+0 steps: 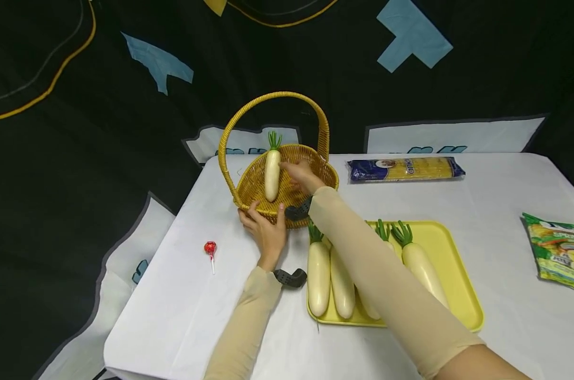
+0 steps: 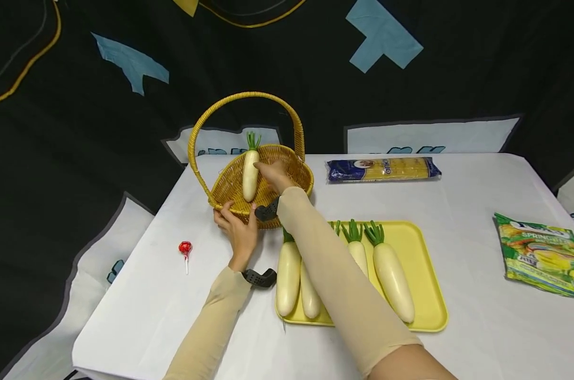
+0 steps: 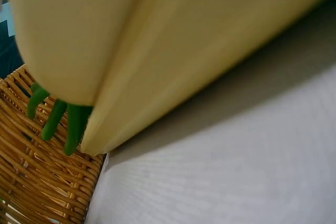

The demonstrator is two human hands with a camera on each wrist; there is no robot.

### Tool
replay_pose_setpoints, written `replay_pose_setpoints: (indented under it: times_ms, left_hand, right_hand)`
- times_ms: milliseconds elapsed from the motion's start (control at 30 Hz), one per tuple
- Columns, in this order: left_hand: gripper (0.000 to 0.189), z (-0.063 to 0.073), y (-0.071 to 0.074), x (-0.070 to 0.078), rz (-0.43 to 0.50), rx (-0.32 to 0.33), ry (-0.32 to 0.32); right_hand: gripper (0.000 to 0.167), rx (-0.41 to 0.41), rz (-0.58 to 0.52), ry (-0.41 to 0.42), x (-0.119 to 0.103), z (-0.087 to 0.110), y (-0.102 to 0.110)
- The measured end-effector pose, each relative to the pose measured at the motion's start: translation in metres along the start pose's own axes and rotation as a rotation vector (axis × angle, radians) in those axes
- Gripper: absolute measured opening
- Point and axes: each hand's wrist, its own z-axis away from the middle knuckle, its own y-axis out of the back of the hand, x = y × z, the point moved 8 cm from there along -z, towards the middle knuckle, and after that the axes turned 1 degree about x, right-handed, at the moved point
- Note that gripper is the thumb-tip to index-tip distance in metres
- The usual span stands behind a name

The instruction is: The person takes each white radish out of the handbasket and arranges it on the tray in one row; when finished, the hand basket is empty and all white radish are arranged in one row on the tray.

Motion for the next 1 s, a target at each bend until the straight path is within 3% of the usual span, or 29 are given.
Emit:
replay_pose_setpoints:
  times_ms: [167, 300, 400, 567, 633, 833, 1000]
  left_hand:
    - [0.055, 0.002, 0.003, -0.002, 0.016, 0.004, 0.002]
    - [0.053, 0.003, 0.005, -0.003, 0.018, 0.007, 0.019]
    - [0.056, 0.003, 0.005, -0.002, 0.013, 0.011, 0.018]
    - [0.057, 0.001, 0.006, -0.001, 0.011, 0.025, 0.022]
    - [0.056, 0.002, 0.007, -0.002, 0.012, 0.027, 0.026]
    - [0.054, 0.004, 0.004, -0.005, 0.003, 0.016, 0.041]
    - [0.051, 0.002, 0.002, -0.001, 0.017, 0.02, 0.029]
  right_hand:
    - [0.078, 0.015, 0.092, 0.004, -0.001, -0.007, -0.014]
    - [0.091, 0.03, 0.206, 0.073, 0.023, -0.068, -0.024]
    - [0.094, 0.068, 0.28, 0.134, 0.034, -0.099, -0.022]
    - [0.081, 0.069, 0.296, 0.144, 0.004, -0.031, -0.02]
    - [0.08, 0.024, 0.284, 0.12, -0.002, -0.014, -0.023]
    - [0.085, -0.211, 0.279, 0.069, 0.002, -0.012, -0.046]
    - [0.079, -0.337, 0.301, 0.094, 0.003, -0.016, -0.052]
